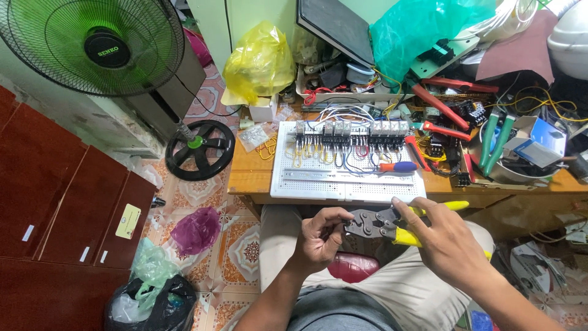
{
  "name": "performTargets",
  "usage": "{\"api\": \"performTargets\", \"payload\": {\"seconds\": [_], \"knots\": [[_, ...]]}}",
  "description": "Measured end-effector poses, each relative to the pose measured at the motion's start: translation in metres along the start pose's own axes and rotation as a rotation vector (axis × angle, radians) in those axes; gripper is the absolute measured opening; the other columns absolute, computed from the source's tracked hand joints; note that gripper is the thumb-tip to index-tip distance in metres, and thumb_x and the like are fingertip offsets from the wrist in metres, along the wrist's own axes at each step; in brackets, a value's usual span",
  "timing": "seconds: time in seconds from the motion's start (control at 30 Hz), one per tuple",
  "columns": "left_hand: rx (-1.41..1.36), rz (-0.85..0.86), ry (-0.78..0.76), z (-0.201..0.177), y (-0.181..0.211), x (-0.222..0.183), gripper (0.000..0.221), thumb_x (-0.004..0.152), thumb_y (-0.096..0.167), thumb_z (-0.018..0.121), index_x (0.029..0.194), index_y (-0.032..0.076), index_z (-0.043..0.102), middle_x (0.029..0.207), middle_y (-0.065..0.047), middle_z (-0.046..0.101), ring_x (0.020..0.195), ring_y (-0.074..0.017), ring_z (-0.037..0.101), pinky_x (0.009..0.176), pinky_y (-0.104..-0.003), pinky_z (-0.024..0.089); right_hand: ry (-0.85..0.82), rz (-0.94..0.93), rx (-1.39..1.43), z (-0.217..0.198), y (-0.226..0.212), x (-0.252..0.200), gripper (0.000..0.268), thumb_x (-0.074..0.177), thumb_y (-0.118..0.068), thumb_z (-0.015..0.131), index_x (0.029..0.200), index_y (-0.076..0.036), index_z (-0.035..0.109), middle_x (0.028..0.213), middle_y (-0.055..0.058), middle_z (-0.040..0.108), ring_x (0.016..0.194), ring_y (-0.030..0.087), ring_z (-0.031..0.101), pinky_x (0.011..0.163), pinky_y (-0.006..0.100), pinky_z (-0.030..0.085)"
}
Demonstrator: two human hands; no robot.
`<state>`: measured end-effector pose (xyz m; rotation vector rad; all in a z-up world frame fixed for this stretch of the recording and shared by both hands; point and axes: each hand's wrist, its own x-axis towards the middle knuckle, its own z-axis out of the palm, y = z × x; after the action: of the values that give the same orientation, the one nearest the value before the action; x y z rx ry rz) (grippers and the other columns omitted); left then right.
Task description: The person is preparing electrical wires by stripping the insulation, crimping on connectors, and then securing them into a terminal block using a screwdriver.
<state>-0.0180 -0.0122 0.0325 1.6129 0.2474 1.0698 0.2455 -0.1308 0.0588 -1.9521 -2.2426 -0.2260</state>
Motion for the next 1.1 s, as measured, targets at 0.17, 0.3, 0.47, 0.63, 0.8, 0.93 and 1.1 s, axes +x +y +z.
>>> {"api": "performTargets", "payload": {"seconds": [0.17,0.3,0.47,0.63,0.8,0.93,1.1], "knots": [[0.012,-0.002,-0.005,0.000,0.000,-0.001,0.021,0.107,0.011,0.053,0.126,0.006,0.063,0.089,0.000,0.065,0.066,-0.0054,0.048,0.062,-0.020,0.040,-0.005,-0.002,-0.026,0.002,0.002,-0.002,0.084,0.084,-0.007,0.052,0.162,-0.027,0.028,0.131,0.018,0.053,0.091,0.033,0.061,0.073,0.045,0.052],[-0.003,0.004,-0.009,0.001,0.004,-0.001,0.022,0.107,0.010,0.054,0.126,0.003,0.061,0.102,-0.009,0.072,0.091,-0.0146,0.070,0.081,-0.022,0.056,-0.021,0.007,-0.013,0.003,0.002,-0.002,0.083,0.085,-0.007,0.053,0.161,-0.026,0.029,0.131,0.017,0.053,0.092,0.033,0.062,0.076,0.046,0.052],[-0.002,0.012,0.015,0.003,0.000,-0.005,0.021,0.107,0.011,0.054,0.126,0.003,0.062,0.095,-0.005,0.070,0.081,-0.0101,0.066,0.072,-0.020,0.052,0.070,0.014,0.006,0.011,0.000,-0.002,0.092,0.071,0.001,0.055,0.159,-0.018,0.035,0.124,0.016,0.057,0.093,0.035,0.061,0.074,0.045,0.048],[0.038,0.005,0.017,0.005,0.002,-0.008,0.023,0.103,0.010,0.055,0.123,0.005,0.064,0.078,0.000,0.057,0.057,-0.0050,0.037,0.055,-0.021,0.032,0.215,-0.044,0.047,0.003,-0.005,0.004,0.036,0.090,-0.025,0.059,0.123,-0.010,0.058,0.124,0.011,0.061,0.123,0.036,0.054,0.101,0.049,0.042],[0.051,0.032,-0.018,0.006,0.008,-0.011,0.021,0.103,0.010,0.055,0.122,0.005,0.064,0.094,-0.005,0.066,0.061,-0.0076,0.047,0.057,-0.022,0.039,0.083,-0.031,0.304,0.027,0.009,-0.008,0.051,0.071,-0.007,0.063,0.122,-0.006,0.055,0.111,0.015,0.065,0.101,0.036,0.061,0.092,0.047,0.047],[0.071,0.069,-0.037,0.009,0.015,-0.012,0.020,0.105,0.015,0.056,0.121,0.007,0.065,0.101,-0.008,0.070,0.062,-0.0086,0.053,0.056,-0.022,0.043,0.021,0.010,0.314,0.047,0.019,-0.015,0.061,0.059,-0.007,0.070,0.118,-0.010,0.057,0.099,0.010,0.062,0.085,0.029,0.057,0.075,0.041,0.045],[0.101,0.081,-0.077,0.010,0.022,-0.015,0.021,0.103,0.014,0.056,0.119,0.007,0.066,0.096,-0.007,0.069,0.054,-0.0088,0.040,0.051,-0.024,0.037,-0.134,0.019,0.387,0.053,0.023,-0.019,0.056,0.052,-0.001,0.074,0.102,-0.013,0.051,0.091,0.005,0.062,0.076,0.027,0.058,0.060,0.040,0.043]]}}
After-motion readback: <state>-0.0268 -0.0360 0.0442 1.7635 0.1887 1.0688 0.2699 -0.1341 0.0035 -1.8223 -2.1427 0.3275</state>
